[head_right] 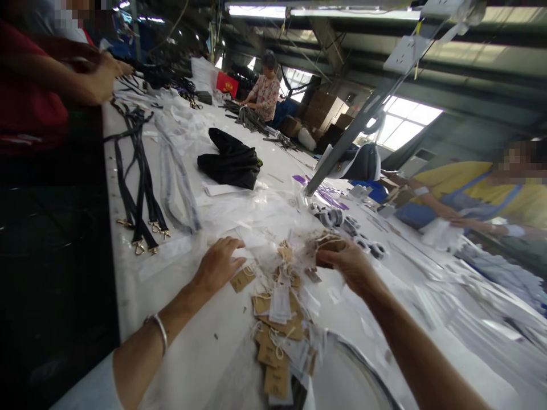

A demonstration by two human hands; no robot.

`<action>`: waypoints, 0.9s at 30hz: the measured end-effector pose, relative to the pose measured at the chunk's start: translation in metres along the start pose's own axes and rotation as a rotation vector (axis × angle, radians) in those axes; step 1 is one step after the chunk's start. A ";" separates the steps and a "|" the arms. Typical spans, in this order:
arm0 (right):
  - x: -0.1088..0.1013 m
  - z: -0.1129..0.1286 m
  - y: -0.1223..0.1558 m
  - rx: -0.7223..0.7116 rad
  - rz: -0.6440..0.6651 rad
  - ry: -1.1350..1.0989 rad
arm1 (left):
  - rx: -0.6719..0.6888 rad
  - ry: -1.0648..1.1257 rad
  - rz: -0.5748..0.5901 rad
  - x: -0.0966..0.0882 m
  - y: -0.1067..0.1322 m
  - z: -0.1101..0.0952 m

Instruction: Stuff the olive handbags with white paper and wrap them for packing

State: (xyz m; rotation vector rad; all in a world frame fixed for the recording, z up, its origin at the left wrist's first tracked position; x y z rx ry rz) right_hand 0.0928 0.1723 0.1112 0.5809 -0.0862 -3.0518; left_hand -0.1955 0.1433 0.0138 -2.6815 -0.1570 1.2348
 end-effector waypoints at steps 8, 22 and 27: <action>0.027 -0.099 -0.044 0.038 0.052 0.712 | 0.583 0.249 0.309 0.028 0.041 -0.041; 0.079 -0.071 -0.042 -0.084 0.331 0.901 | 0.868 -0.086 0.401 0.074 0.081 -0.072; 0.067 -0.056 0.000 -0.140 0.294 0.798 | 0.896 -0.160 0.255 0.078 0.078 -0.075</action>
Point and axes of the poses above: each hand's wrist, its own y-axis away from the middle knuckle, its own x-axis out of the palm, z = x × y, the point moved 5 cm from there along -y, towards the middle knuckle, and after that the axes turned 1 degree about -x, right-handed, at the moved point
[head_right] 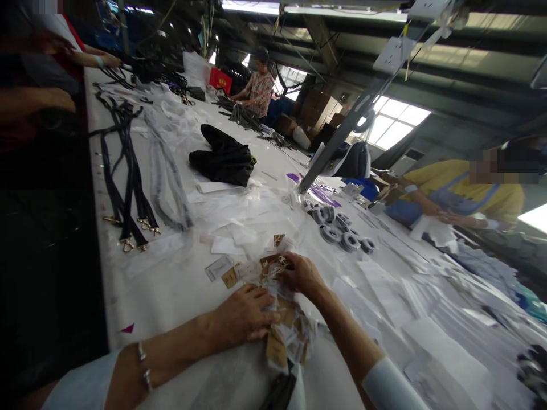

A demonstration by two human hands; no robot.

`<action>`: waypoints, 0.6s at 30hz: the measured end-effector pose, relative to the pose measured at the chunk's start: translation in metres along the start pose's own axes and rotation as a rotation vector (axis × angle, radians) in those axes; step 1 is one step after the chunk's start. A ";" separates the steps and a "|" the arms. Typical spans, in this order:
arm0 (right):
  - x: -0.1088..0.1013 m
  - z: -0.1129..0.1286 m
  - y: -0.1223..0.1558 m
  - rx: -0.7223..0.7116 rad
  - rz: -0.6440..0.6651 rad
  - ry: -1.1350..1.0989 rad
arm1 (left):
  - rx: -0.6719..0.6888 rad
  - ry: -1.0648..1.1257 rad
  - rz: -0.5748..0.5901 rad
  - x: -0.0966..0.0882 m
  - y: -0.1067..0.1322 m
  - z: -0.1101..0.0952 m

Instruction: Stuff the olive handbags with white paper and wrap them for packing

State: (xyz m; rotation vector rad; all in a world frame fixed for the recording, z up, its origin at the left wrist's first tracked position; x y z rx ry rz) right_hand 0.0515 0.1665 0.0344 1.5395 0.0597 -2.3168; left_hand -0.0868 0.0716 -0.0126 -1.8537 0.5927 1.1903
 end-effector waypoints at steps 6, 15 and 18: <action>0.007 0.022 0.071 -0.218 0.069 -0.005 | -0.067 0.087 -0.168 -0.007 -0.002 0.009; 0.050 0.023 0.080 -0.026 -0.102 0.179 | -0.442 0.248 -0.103 -0.004 0.000 0.032; 0.036 0.016 0.061 -0.018 -0.112 0.211 | -0.352 0.199 -0.164 -0.009 -0.001 0.034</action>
Point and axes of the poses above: each hand's wrist, its own y-axis away from the middle knuckle, its own x-axis out of the palm, z = x × y, the point moved 5 cm from there along -y, towards the middle knuckle, and after that the axes turned 1 degree about -x, right-handed, at the moved point
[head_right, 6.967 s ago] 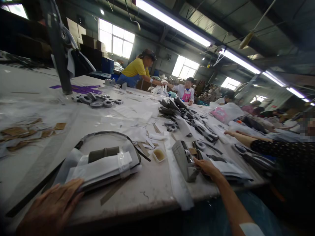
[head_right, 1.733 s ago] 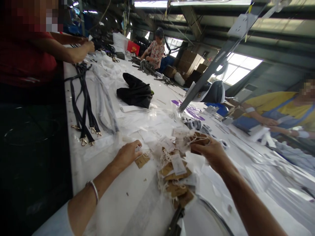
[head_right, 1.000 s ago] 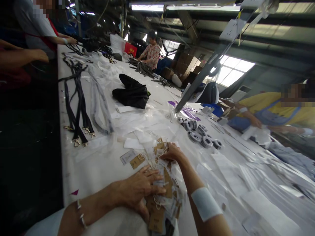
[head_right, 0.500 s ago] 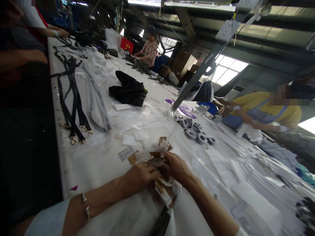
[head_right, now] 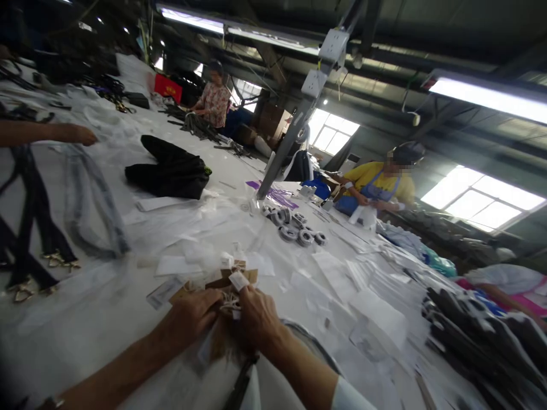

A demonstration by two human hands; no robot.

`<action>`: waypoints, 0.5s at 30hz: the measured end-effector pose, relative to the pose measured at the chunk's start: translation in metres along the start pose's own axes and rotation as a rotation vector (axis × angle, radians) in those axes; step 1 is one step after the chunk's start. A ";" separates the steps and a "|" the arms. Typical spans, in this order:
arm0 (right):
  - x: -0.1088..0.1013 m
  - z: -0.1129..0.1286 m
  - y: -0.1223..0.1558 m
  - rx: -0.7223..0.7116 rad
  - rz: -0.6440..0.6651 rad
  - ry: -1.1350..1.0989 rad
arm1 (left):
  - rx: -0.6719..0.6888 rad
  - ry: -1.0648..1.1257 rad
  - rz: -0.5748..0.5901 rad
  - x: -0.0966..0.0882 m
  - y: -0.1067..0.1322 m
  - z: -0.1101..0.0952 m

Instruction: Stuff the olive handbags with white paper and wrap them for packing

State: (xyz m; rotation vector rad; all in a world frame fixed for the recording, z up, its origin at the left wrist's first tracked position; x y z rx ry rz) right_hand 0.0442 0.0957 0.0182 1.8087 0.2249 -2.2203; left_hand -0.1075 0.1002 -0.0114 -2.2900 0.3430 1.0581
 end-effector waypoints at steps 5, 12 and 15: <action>-0.023 -0.048 -0.038 -0.052 -0.003 -0.281 | 0.105 -0.103 -0.185 -0.018 -0.001 -0.002; -0.042 -0.113 -0.063 0.072 0.305 -0.868 | -0.148 0.037 0.015 -0.029 -0.002 0.004; -0.043 -0.142 -0.076 0.311 0.131 -0.768 | -0.328 0.085 0.112 -0.031 0.000 0.013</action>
Point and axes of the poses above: each hand's wrist, its own y-axis away from the middle knuckle, its own x-axis out of the palm, z = x × y, the point moved 5 cm from there along -y, towards the middle knuckle, and after that the axes turned 1 degree about -x, right-handed, at the moved point
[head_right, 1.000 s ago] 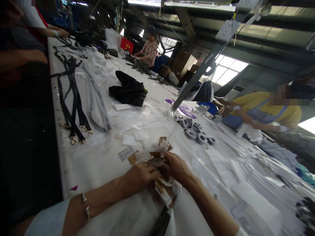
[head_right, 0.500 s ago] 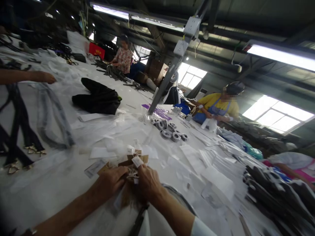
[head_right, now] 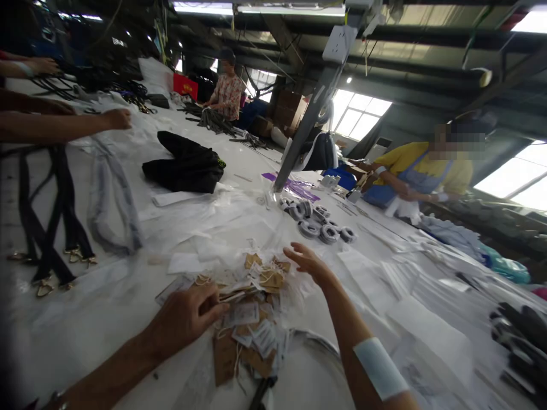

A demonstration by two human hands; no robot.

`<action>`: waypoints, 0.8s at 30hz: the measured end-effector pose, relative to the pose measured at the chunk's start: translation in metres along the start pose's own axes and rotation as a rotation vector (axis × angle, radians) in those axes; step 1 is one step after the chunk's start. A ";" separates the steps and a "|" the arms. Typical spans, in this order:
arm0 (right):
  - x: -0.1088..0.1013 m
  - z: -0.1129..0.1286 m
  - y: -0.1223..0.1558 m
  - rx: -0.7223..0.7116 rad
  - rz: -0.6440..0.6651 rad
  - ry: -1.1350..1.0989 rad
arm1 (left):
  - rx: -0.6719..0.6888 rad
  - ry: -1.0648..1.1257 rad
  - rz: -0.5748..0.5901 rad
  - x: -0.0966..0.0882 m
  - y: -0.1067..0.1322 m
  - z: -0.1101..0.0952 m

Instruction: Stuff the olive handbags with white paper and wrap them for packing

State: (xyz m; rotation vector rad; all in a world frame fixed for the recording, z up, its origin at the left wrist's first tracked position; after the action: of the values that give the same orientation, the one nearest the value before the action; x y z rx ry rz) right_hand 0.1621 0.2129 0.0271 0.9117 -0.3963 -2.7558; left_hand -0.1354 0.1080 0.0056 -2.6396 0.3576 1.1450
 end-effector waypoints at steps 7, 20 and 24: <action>0.030 0.001 -0.014 0.004 -0.017 0.459 | -0.224 0.521 0.372 0.017 0.007 0.006; 0.125 0.052 0.074 -0.197 0.517 -0.434 | 0.041 0.463 0.018 0.029 -0.001 -0.009; 0.136 0.041 0.070 -0.167 0.391 -0.562 | -0.103 0.552 -0.041 0.032 -0.001 -0.002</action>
State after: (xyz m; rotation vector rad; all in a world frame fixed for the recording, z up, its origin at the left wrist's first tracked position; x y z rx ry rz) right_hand 0.0381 0.1164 0.0063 -0.0041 -0.3732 -2.5745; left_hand -0.1119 0.1042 -0.0164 -3.0051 0.3431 0.4094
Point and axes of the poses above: each hand's wrist, its own y-axis away from the middle knuckle, its own x-axis out of the palm, z = x × y, the point moved 5 cm from there along -y, towards the middle knuckle, and after that the axes turned 1 degree about -x, right-handed, at the moved point
